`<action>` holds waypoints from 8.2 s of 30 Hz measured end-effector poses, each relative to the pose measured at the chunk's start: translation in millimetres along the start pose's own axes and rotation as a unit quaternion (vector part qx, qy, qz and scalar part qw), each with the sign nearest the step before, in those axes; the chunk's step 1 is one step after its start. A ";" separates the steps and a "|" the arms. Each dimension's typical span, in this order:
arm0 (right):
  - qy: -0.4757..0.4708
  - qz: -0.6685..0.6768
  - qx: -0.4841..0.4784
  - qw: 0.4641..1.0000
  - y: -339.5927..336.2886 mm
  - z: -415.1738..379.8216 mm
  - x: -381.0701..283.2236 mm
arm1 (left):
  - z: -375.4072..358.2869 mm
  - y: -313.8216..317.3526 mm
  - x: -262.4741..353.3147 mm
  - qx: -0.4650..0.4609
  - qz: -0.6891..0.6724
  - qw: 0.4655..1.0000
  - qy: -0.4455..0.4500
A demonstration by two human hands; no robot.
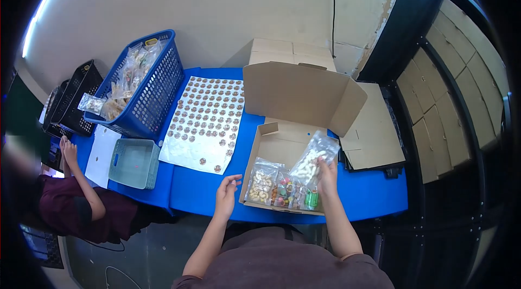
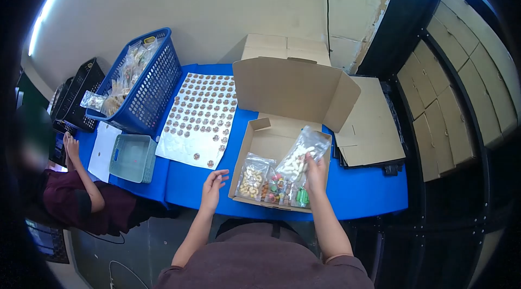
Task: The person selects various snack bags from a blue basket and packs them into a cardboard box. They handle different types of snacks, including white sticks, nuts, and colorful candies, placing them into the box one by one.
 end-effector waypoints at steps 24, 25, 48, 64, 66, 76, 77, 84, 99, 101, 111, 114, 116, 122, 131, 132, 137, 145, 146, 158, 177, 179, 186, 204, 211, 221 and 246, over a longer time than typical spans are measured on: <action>0.338 -0.110 -0.064 0.932 -12.0 -32.8 108.2 | -22.8 30.4 -60.0 -0.055 0.102 0.993 0.010; 0.336 -0.074 -0.085 0.935 -13.7 -30.6 112.5 | -21.4 29.3 -60.2 -0.053 0.108 0.993 0.012; 0.075 -0.689 -0.317 0.648 7.5 -16.2 40.4 | -34.3 8.8 -33.9 -0.049 0.148 0.988 -0.013; 0.001 -0.614 -0.486 0.622 96.9 -49.4 -20.7 | -41.9 -158.1 25.7 0.303 -0.013 0.951 0.056; -0.074 -0.648 -0.427 0.627 105.8 -50.2 -20.6 | -43.7 -172.8 38.3 0.309 -0.021 0.950 0.048; -0.077 -0.652 -0.430 0.620 211.8 -66.6 2.2 | 14.0 -258.3 55.3 0.318 -0.020 0.939 0.132; -0.091 -0.642 -0.435 0.625 230.0 -69.2 2.3 | 23.9 -271.3 61.6 0.319 0.016 0.934 0.158; -0.174 -0.628 -0.420 0.632 353.8 -82.6 14.4 | 107.4 -351.6 180.0 0.308 0.305 0.831 0.348; -0.404 -0.544 -0.428 0.598 619.4 -77.7 64.7 | 246.5 -505.5 207.5 0.322 0.396 0.849 0.135; -0.427 -0.525 -0.440 0.590 655.6 -65.6 81.6 | 248.0 -506.6 206.6 0.316 0.397 0.854 0.116; -0.335 -0.641 -0.407 0.558 834.5 55.9 177.4 | 247.4 -503.8 211.2 0.305 0.378 0.868 0.104; -0.161 -0.595 -0.520 0.591 845.0 61.9 186.4 | 247.8 -504.4 210.1 0.313 0.365 0.869 0.115; -0.081 -0.515 -0.581 0.625 841.9 76.7 214.8 | 247.2 -506.4 206.9 0.319 0.356 0.871 0.115; 0.078 -0.336 -0.568 0.747 836.4 95.9 207.9 | 249.6 -502.9 208.8 0.309 0.347 0.875 0.138; 0.043 -0.097 -0.278 0.955 823.5 134.5 200.3 | 244.2 -501.2 215.9 0.321 0.343 0.872 0.140; 0.056 -0.050 -0.241 0.967 820.9 145.3 204.9 | 243.2 -501.2 216.1 0.320 0.344 0.872 0.140; 0.103 0.081 -0.125 0.983 825.6 159.2 216.5 | 244.0 -501.1 214.0 0.327 0.349 0.867 0.141; 0.242 0.350 -0.155 0.892 808.8 201.6 213.6 | 250.1 -505.2 202.5 0.334 0.354 0.857 0.168; 0.248 0.363 -0.166 0.883 806.0 207.4 213.4 | 250.0 -505.0 202.7 0.335 0.352 0.858 0.166; 0.227 0.095 -0.288 0.925 818.0 154.6 191.2 | 251.1 -505.4 202.9 0.338 0.351 0.858 0.163; 0.215 -0.003 -0.354 0.910 817.7 119.2 169.2 | 249.4 -502.9 208.6 0.340 0.334 0.866 0.152; 0.241 -0.022 -0.377 0.894 817.5 117.7 167.7 | 249.0 -502.6 209.4 0.340 0.327 0.870 0.145; 0.243 -0.239 -0.376 0.861 813.5 114.8 177.0 | 248.8 -502.3 208.2 0.341 0.335 0.866 0.145; 0.181 -0.494 -0.478 0.703 822.1 107.3 194.0 | 252.7 -503.4 207.3 0.375 0.347 0.848 0.140; 0.147 -0.464 -0.469 0.737 827.7 106.1 197.5 | 252.4 -503.4 207.8 0.385 0.345 0.846 0.132; 0.088 -0.359 -0.468 0.803 834.7 113.8 213.9 | 250.3 -500.7 211.1 0.385 0.336 0.850 0.126; 0.293 -0.538 -0.396 0.684 816.0 124.6 211.5 | 251.5 -502.1 210.5 0.389 0.326 0.851 0.135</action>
Point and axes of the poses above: each hand's wrist, its own z-axis towards the middle knuckle, its own y-axis out of the palm, x = y × z, the point moved 1 cm from there along z, towards the middle knuckle, and after that the axes turned 5 degrees about -z, right-handed, at the moved point
